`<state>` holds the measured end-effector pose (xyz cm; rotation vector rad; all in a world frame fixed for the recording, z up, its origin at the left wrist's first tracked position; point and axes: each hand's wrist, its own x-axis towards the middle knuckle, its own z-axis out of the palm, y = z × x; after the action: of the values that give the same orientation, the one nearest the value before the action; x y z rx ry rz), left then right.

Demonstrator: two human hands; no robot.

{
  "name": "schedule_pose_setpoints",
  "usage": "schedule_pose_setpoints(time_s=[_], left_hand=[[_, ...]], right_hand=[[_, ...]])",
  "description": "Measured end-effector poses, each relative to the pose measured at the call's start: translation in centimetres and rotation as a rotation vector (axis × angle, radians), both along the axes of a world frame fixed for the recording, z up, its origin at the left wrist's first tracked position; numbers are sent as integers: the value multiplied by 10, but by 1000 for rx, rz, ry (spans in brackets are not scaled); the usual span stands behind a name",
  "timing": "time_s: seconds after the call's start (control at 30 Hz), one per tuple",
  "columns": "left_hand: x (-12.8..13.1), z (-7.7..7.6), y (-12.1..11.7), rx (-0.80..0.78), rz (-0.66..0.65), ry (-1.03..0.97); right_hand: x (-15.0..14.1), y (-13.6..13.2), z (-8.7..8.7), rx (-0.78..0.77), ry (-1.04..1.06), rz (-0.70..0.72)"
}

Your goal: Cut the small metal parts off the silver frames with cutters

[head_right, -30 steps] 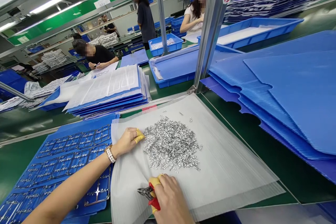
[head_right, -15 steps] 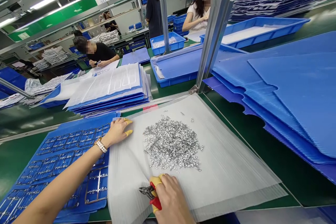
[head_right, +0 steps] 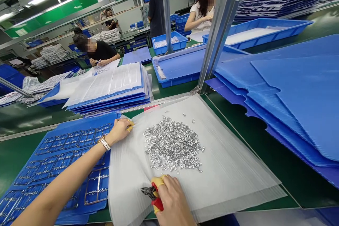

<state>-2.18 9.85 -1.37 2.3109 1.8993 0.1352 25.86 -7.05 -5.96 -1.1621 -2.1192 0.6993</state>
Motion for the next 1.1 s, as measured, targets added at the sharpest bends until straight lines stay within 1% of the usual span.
schedule_pose_setpoints(time_s=[0.07, 0.13, 0.2, 0.3, 0.37, 0.43, 0.57, 0.63, 0.7, 0.77, 0.83, 0.9, 1.0, 1.1], left_hand=[[3, 6, 2, 26, -17, -53], [6, 15, 4, 50, -43, -128], [10, 26, 8, 72, -77, -207], [19, 42, 16, 107, -100, -334], [27, 52, 21, 124, -98, -427], [35, 62, 25, 141, -90, -492], [47, 80, 31, 184, -97, -505], [51, 88, 34, 209, -97, -506], [54, 94, 37, 233, -93, -511], [57, 100, 39, 242, -83, -527], [60, 104, 42, 235, -66, -549], [62, 106, 43, 216, -53, -563], [63, 106, 42, 211, -49, -565], [61, 105, 41, 219, -45, -561]], right_hand=[[2, 1, 0, 2, 27, -9], [6, 3, 4, 2, 53, -23], [9, 5, 13, 5, 86, -41], [15, 10, 35, 48, 156, -87], [18, 13, 47, 95, 200, -120], [19, 16, 54, 178, 263, -157], [20, 22, 56, 338, 382, -230], [21, 25, 59, 369, 389, -255], [23, 29, 66, 387, 384, -284], [26, 33, 76, 408, 375, -315], [30, 36, 84, 474, 350, -335], [34, 37, 88, 537, 285, -372], [39, 35, 86, 599, 206, -423], [42, 32, 82, 635, 215, -402]])
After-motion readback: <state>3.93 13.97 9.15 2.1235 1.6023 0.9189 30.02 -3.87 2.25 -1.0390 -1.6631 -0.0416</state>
